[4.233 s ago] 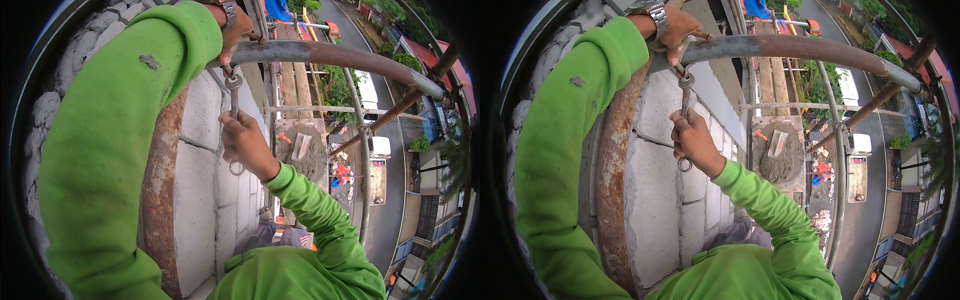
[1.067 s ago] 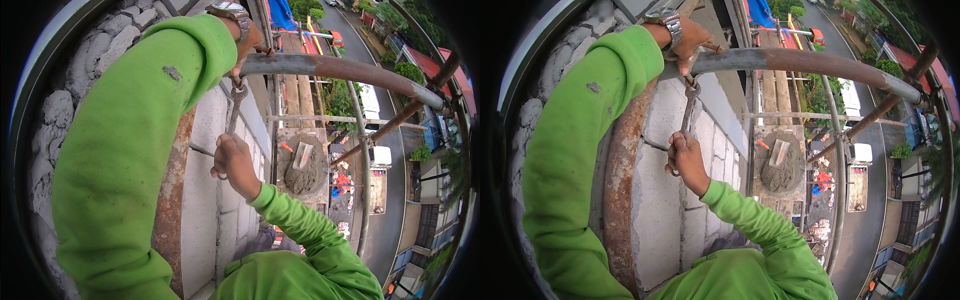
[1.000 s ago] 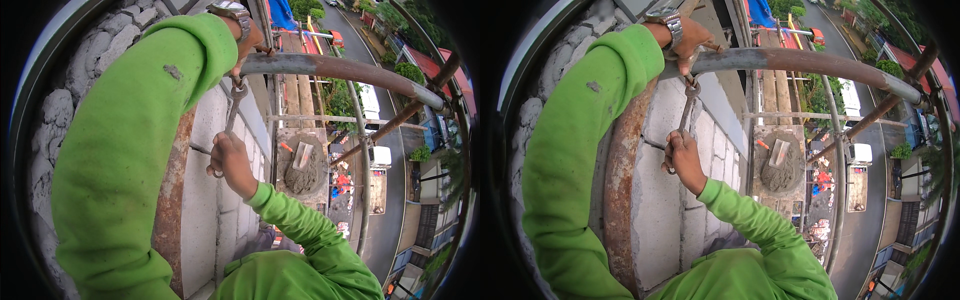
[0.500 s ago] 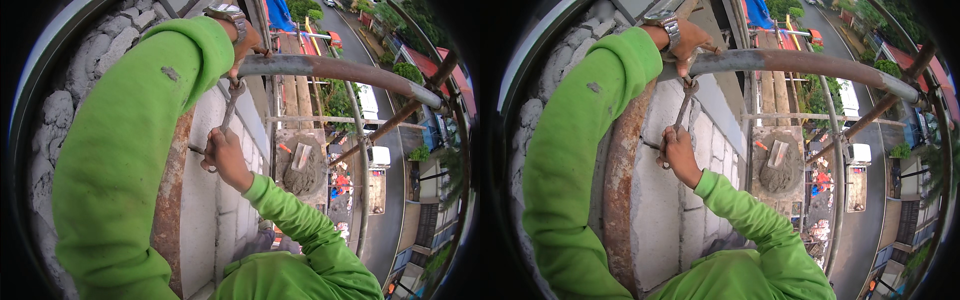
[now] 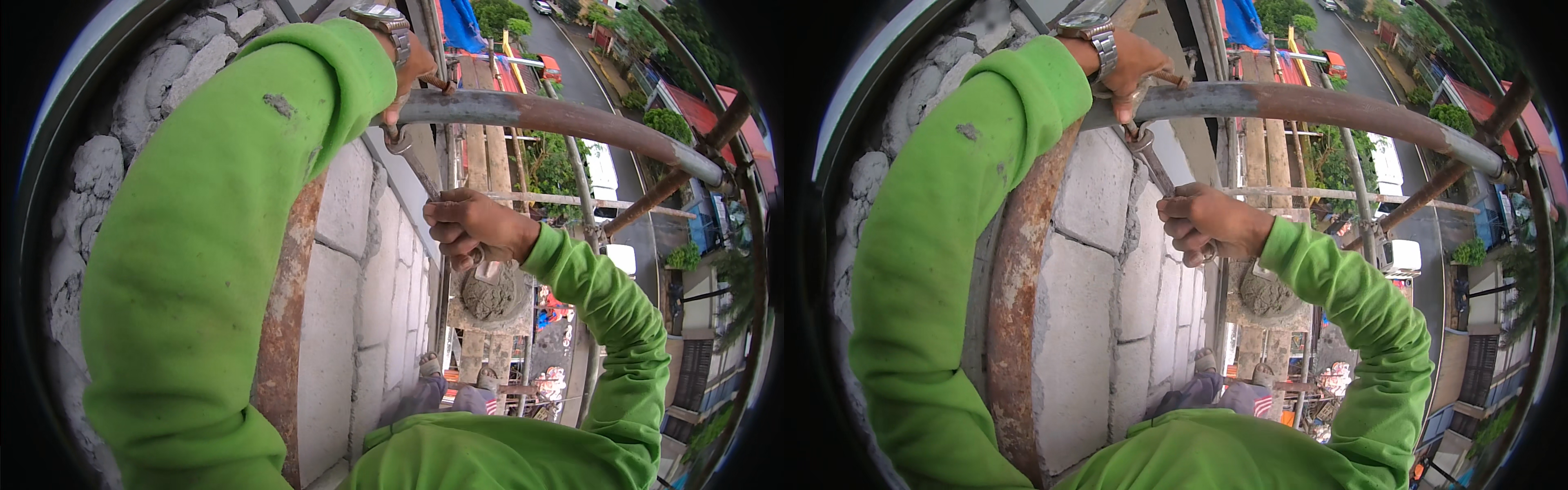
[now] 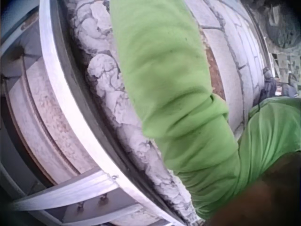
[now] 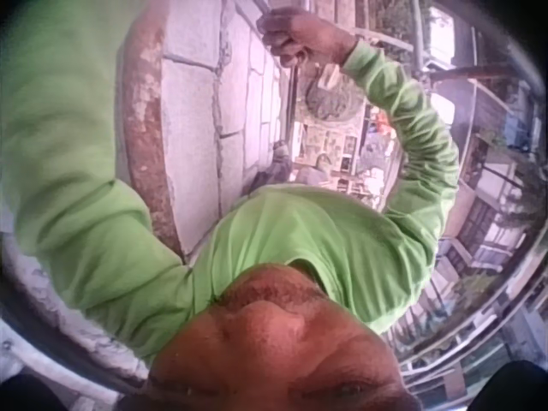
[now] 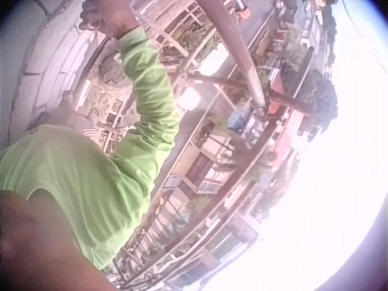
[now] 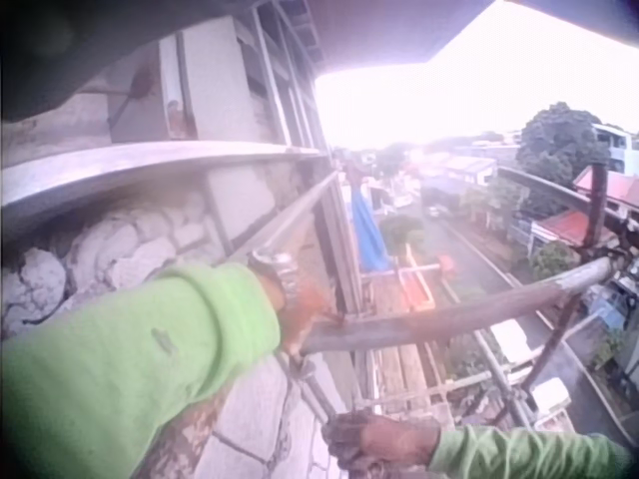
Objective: The person is assembling a metal scaffolding structure on the exterior of a building. They use a wrench to tighten couplers that connect metal poles to the wall and to each other. The person adjusts the position of the poles and secures them to the wall using the couplers.
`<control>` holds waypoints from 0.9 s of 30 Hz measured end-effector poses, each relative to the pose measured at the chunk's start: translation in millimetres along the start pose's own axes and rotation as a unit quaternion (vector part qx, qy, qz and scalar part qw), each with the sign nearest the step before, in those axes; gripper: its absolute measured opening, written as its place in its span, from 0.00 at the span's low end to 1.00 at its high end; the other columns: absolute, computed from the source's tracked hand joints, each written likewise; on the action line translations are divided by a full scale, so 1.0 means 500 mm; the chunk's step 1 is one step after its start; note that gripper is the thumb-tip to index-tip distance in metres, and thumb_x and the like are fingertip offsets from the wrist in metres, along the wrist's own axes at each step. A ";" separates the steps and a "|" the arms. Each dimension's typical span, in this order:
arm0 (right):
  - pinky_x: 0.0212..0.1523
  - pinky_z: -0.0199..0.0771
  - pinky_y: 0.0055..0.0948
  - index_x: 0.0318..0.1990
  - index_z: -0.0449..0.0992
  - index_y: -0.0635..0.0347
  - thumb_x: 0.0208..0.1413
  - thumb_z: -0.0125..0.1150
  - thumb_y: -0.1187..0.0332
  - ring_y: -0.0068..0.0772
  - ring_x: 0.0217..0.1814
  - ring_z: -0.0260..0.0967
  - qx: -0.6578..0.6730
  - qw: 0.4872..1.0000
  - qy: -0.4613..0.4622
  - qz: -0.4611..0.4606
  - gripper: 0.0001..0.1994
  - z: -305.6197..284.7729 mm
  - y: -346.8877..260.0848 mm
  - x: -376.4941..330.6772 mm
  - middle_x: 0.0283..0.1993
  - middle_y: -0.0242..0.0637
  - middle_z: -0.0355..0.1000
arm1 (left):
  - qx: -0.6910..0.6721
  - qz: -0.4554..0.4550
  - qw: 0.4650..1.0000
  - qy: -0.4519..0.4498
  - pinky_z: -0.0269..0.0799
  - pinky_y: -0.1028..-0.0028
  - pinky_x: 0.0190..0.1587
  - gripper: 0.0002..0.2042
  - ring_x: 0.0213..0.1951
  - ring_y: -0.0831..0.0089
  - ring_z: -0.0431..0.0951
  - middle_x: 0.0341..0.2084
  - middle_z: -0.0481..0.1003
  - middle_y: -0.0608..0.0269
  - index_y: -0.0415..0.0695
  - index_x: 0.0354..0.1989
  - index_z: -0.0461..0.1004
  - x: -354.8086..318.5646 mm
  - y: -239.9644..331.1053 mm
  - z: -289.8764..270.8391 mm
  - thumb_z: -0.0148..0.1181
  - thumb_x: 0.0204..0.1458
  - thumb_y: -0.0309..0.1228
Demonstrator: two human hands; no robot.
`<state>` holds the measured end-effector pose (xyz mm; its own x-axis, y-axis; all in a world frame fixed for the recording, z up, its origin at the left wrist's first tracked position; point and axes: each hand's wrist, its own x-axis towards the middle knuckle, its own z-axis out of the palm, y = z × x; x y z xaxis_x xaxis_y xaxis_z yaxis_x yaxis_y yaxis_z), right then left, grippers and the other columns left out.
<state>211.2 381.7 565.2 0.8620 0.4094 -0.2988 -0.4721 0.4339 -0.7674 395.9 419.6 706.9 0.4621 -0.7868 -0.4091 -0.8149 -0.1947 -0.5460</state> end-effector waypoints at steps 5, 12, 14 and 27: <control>0.14 0.52 0.21 0.29 0.59 0.56 0.64 0.43 0.68 0.11 0.13 0.40 -0.060 0.996 -0.034 0.058 0.09 -0.040 -0.055 -0.015 0.17 0.18 0.44 | 0.017 -0.033 0.999 -0.039 0.68 0.63 0.53 0.49 0.52 0.54 0.73 0.47 0.74 0.50 0.45 0.58 0.65 0.001 0.010 -0.008 0.81 0.18 0.41; 0.09 0.41 0.16 0.31 0.62 0.58 0.64 0.42 0.68 0.10 0.12 0.39 0.070 0.997 -0.001 -0.015 0.08 -0.034 -0.011 -0.028 0.18 0.19 0.46 | 0.041 -0.031 0.998 -0.038 0.68 0.63 0.52 0.50 0.52 0.54 0.73 0.47 0.74 0.50 0.45 0.59 0.64 0.004 0.021 -0.012 0.81 0.17 0.41; 0.10 0.41 0.16 0.31 0.62 0.58 0.64 0.42 0.67 0.11 0.12 0.39 0.063 0.998 0.004 -0.015 0.09 -0.031 -0.012 -0.028 0.18 0.19 0.46 | 0.028 -0.026 0.998 -0.046 0.69 0.62 0.52 0.50 0.52 0.54 0.73 0.47 0.74 0.50 0.45 0.59 0.64 0.006 0.021 -0.019 0.81 0.17 0.41; 0.12 0.42 0.18 0.30 0.63 0.55 0.63 0.41 0.67 0.13 0.12 0.40 0.056 0.996 0.063 -0.035 0.09 -0.002 0.010 -0.028 0.16 0.18 0.45 | 0.024 0.028 0.999 0.021 0.69 0.63 0.52 0.51 0.52 0.55 0.73 0.47 0.74 0.50 0.46 0.59 0.63 -0.035 0.010 -0.013 0.81 0.17 0.41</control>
<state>196.8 377.3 565.3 0.9069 0.2742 -0.3200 -0.4207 0.5472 -0.7236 381.6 428.7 716.0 0.3997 -0.8203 -0.4090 -0.8210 -0.1220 -0.5577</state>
